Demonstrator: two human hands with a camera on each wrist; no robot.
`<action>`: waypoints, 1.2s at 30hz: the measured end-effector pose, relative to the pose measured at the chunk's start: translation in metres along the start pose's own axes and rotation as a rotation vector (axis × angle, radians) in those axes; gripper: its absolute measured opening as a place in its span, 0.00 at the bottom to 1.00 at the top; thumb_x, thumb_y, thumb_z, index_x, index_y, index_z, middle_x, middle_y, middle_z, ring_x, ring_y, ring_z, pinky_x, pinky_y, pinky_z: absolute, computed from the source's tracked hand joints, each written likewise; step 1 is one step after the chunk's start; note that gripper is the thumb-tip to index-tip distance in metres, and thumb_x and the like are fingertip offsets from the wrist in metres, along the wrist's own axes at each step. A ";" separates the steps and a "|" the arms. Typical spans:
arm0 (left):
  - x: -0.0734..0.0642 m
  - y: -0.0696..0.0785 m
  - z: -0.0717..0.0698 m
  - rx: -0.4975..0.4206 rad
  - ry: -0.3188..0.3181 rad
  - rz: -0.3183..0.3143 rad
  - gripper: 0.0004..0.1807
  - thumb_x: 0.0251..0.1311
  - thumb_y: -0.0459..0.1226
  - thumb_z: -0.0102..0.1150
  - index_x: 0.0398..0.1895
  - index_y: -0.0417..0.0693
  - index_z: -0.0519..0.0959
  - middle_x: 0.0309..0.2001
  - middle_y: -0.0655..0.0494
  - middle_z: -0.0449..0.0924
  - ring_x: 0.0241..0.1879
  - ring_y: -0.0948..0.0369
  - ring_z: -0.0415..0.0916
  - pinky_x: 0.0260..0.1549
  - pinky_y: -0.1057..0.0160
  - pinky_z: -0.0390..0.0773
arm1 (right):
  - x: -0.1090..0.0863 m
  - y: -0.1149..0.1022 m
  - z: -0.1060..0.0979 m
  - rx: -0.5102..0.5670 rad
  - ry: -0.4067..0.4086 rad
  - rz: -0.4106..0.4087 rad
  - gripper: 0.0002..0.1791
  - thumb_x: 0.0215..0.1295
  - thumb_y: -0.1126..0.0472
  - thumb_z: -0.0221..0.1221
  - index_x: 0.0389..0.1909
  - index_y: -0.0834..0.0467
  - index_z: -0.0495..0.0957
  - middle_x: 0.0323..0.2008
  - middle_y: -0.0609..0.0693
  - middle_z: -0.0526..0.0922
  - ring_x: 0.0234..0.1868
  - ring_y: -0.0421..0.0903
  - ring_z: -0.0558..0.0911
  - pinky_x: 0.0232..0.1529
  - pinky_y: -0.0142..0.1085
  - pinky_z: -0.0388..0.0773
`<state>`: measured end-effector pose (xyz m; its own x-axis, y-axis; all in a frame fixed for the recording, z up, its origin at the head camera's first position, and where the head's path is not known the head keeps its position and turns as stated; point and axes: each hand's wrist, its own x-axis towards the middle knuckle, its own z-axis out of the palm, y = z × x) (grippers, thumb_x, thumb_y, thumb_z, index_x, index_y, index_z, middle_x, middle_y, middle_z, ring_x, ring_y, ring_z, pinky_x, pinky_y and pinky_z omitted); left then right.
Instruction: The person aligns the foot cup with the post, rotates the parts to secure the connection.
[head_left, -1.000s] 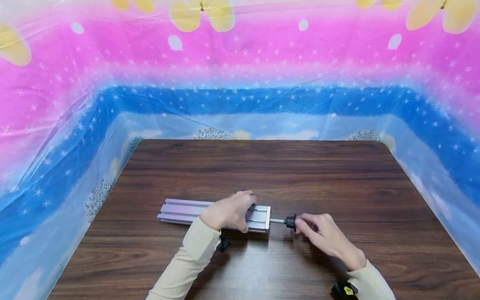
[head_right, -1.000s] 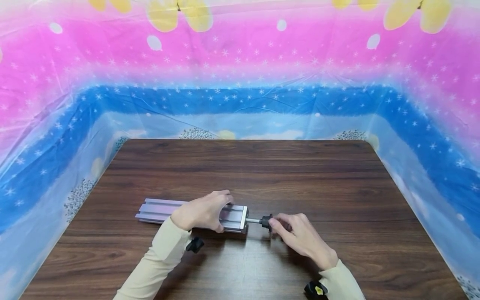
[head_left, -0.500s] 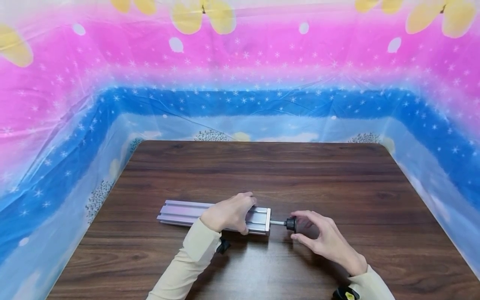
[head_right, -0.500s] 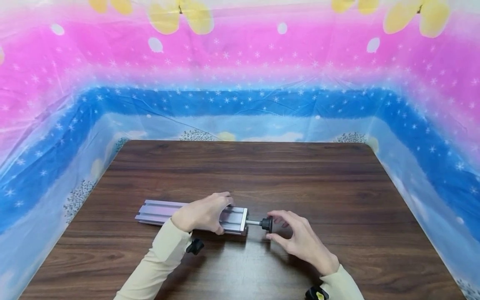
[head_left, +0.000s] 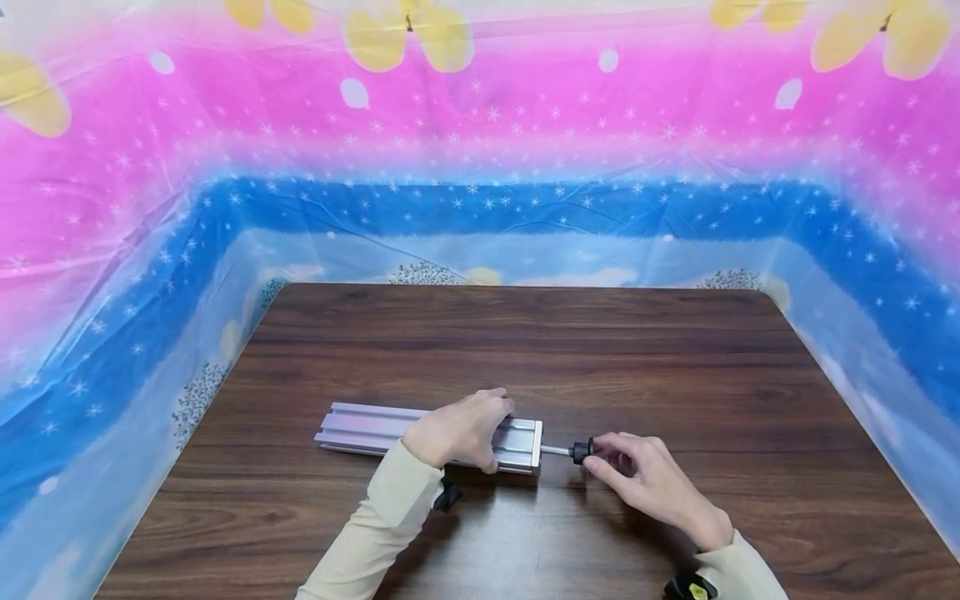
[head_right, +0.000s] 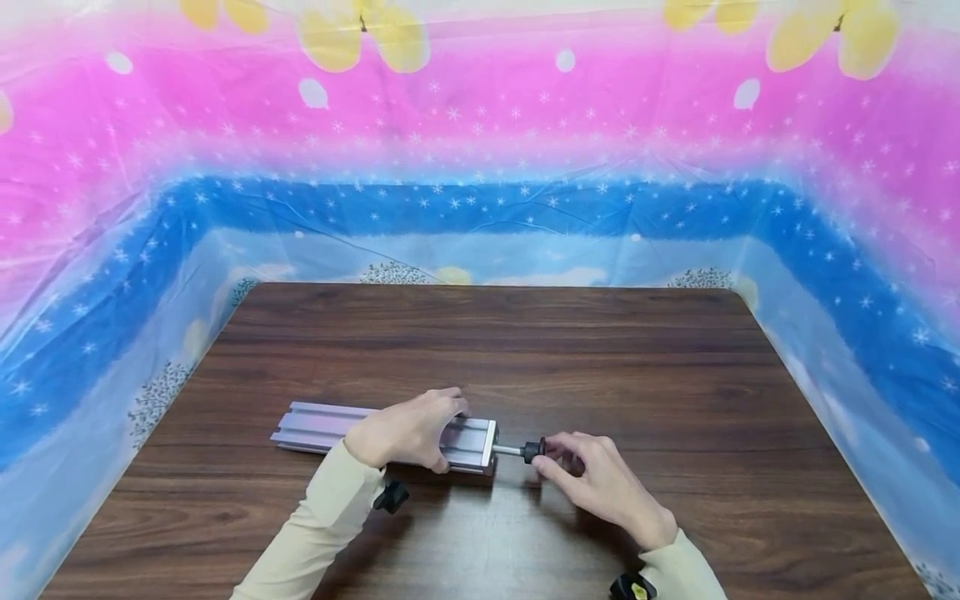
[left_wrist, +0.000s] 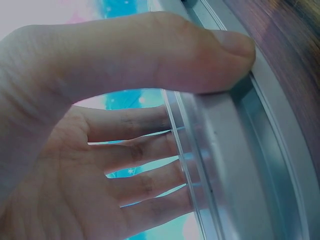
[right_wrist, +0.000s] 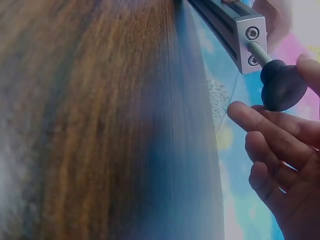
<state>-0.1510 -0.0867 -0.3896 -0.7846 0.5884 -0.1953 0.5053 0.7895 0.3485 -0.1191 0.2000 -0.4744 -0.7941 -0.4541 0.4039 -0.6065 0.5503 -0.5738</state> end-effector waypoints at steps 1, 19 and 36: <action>0.000 0.000 0.000 0.000 -0.001 0.001 0.35 0.39 0.33 0.80 0.56 0.39 0.78 0.48 0.54 0.76 0.43 0.60 0.71 0.42 0.62 0.76 | 0.000 0.000 0.000 -0.007 -0.007 0.013 0.03 0.66 0.57 0.65 0.37 0.52 0.85 0.24 0.32 0.76 0.23 0.28 0.70 0.22 0.27 0.69; 0.001 0.001 0.002 0.010 0.012 0.019 0.34 0.38 0.33 0.80 0.54 0.39 0.78 0.45 0.55 0.76 0.42 0.59 0.72 0.42 0.62 0.77 | -0.002 0.004 -0.005 0.041 -0.052 -0.042 0.33 0.56 0.57 0.74 0.64 0.56 0.75 0.46 0.45 0.87 0.40 0.35 0.84 0.40 0.31 0.81; 0.000 0.000 -0.001 0.014 0.013 0.013 0.34 0.39 0.33 0.79 0.55 0.39 0.78 0.48 0.53 0.77 0.43 0.59 0.72 0.44 0.61 0.77 | 0.001 0.002 -0.006 0.006 0.034 -0.157 0.30 0.53 0.64 0.75 0.60 0.53 0.79 0.48 0.42 0.86 0.38 0.40 0.85 0.37 0.35 0.82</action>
<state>-0.1512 -0.0864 -0.3885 -0.7825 0.5965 -0.1786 0.5207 0.7842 0.3376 -0.1210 0.2045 -0.4711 -0.6904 -0.5101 0.5130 -0.7232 0.4699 -0.5061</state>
